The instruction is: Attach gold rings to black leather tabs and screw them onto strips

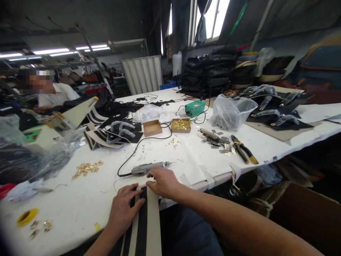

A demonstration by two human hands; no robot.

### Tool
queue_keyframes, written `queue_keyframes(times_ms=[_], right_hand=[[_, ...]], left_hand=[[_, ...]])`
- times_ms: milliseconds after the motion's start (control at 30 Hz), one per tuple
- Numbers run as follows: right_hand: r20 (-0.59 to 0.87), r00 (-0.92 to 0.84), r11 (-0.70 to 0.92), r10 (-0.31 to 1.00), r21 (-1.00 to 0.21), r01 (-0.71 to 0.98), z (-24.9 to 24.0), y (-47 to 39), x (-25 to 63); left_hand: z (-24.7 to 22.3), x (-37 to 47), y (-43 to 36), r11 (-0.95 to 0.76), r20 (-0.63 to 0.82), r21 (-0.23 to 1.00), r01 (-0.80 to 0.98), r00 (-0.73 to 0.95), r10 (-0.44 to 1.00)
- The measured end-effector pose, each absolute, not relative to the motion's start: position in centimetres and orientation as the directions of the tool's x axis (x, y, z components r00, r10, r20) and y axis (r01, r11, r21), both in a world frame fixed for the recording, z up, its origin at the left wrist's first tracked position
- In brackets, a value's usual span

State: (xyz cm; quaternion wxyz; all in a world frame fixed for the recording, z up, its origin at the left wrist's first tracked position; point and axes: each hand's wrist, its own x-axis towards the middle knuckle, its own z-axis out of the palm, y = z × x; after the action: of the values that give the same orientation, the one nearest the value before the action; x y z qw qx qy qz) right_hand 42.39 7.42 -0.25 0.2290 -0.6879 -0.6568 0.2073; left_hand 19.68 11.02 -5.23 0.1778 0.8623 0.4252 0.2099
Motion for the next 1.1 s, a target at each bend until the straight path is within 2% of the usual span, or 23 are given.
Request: queue_keyframes(times_ms=[100, 200, 300, 467, 800, 933, 1100], right_hand=[[0.099, 0.188, -0.09, 0.977, -0.606, 0.79, 0.3, 7.5, 46.8], [0.044, 0.366, -0.274, 0.93, -0.581, 0.767, 0.3, 8.8, 52.3], [-0.01, 0.451, -0.385, 0.892, -0.538, 0.75, -0.4, 10.8, 56.2], [-0.015, 0.487, -0.436, 0.873, -0.473, 0.766, -1.7, 13.6, 57.7], [-0.07, 0.479, -0.469, 0.875, -0.371, 0.802, -3.7, 16.3, 59.3], [-0.053, 0.474, -0.46, 0.879, -0.352, 0.815, -2.3, 15.2, 57.9], [-0.111, 0.428, -0.437, 0.897, -0.361, 0.824, -2.4, 13.4, 58.5]], left_hand=[[-5.2, 19.8, 11.0, -0.575, 0.213, 0.482, 0.661, 0.549, 0.809], [-5.3, 19.7, 11.1, -0.568, 0.197, 0.498, 0.655, 0.553, 0.81], [-5.8, 19.5, 11.4, -0.552, 0.182, 0.52, 0.652, 0.547, 0.817], [-6.2, 19.7, 11.2, -0.507, 0.17, 0.569, 0.647, 0.51, 0.843], [-7.2, 20.7, 11.4, -0.524, 0.32, 0.607, 0.597, 0.42, 0.849], [-7.4, 20.2, 11.1, -0.564, 0.321, 0.552, 0.614, 0.468, 0.823], [-9.3, 18.9, 12.7, -0.697, 0.367, 0.402, 0.594, 0.593, 0.716]])
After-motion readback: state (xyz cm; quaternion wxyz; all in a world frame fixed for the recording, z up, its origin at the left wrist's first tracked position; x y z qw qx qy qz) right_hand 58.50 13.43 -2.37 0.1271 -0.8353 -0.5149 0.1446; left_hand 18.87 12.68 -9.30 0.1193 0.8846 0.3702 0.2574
